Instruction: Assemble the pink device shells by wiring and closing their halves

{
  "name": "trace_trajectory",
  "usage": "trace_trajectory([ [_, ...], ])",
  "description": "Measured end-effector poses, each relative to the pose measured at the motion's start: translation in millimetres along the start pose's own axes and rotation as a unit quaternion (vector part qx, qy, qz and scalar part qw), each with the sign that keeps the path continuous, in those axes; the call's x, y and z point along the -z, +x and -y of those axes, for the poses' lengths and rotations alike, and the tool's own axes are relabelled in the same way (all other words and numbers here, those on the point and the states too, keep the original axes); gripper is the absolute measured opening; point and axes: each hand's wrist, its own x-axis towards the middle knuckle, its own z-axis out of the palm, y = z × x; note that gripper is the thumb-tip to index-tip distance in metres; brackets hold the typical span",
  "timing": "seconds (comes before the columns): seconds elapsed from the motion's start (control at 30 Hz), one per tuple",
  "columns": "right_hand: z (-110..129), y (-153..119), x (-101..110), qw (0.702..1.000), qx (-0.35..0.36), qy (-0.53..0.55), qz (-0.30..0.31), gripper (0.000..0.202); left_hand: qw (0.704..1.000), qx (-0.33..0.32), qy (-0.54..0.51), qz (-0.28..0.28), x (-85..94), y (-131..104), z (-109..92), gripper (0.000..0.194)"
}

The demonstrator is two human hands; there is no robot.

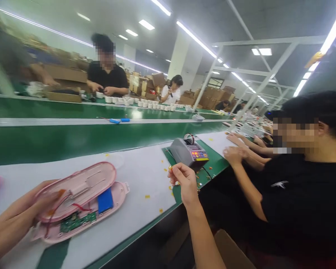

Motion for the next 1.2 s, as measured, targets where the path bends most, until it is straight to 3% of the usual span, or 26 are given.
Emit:
trace_trajectory([
  [0.1,13,-13,-55,0.987,0.06,-0.029,0.149,0.03,0.994,0.0,-0.098,-0.042,-1.8,-4,4,0.034],
  [0.2,16,-27,-111,0.948,0.114,-0.087,0.285,0.025,0.982,-0.021,-0.179,-0.051,-4.6,-7,6,0.039],
  [0.3,4,-37,-165,0.881,0.212,-0.183,0.381,0.022,0.967,-0.028,-0.248,-0.049,-6.1,-8,11,0.036],
  [0.4,-15,-43,-201,0.794,0.33,-0.275,0.431,0.027,0.954,-0.006,-0.295,-0.057,-7.4,-9,17,0.025],
  [0.5,-27,-43,-208,0.75,0.38,-0.303,0.448,0.031,0.937,0.016,-0.342,-0.074,-8.1,-10,21,0.024],
  [0.57,-29,-42,-201,0.766,0.362,-0.289,0.447,0.027,0.931,0.004,-0.358,-0.077,-7.4,-11,21,0.025],
  [0.67,-28,-40,-190,0.829,0.27,-0.271,0.407,0.023,0.936,-0.026,-0.345,-0.069,-5.4,-13,22,0.027],
  [0.73,-28,-41,-188,0.851,0.215,-0.271,0.396,0.023,0.941,-0.056,-0.326,-0.066,-4.4,-14,22,0.029],
  [0.83,-29,-48,-195,0.852,0.199,-0.269,0.404,0.024,0.941,-0.091,-0.322,-0.05,-3.7,-15,23,0.03],
  [1.0,-28,-59,-210,0.861,0.206,-0.284,0.367,0.025,0.926,-0.073,-0.368,-0.035,-2.9,-17,21,0.034],
  [1.2,-25,-63,-212,0.841,0.223,-0.336,0.359,0.028,0.929,-0.08,-0.36,-0.031,-1.6,-20,18,0.031],
])
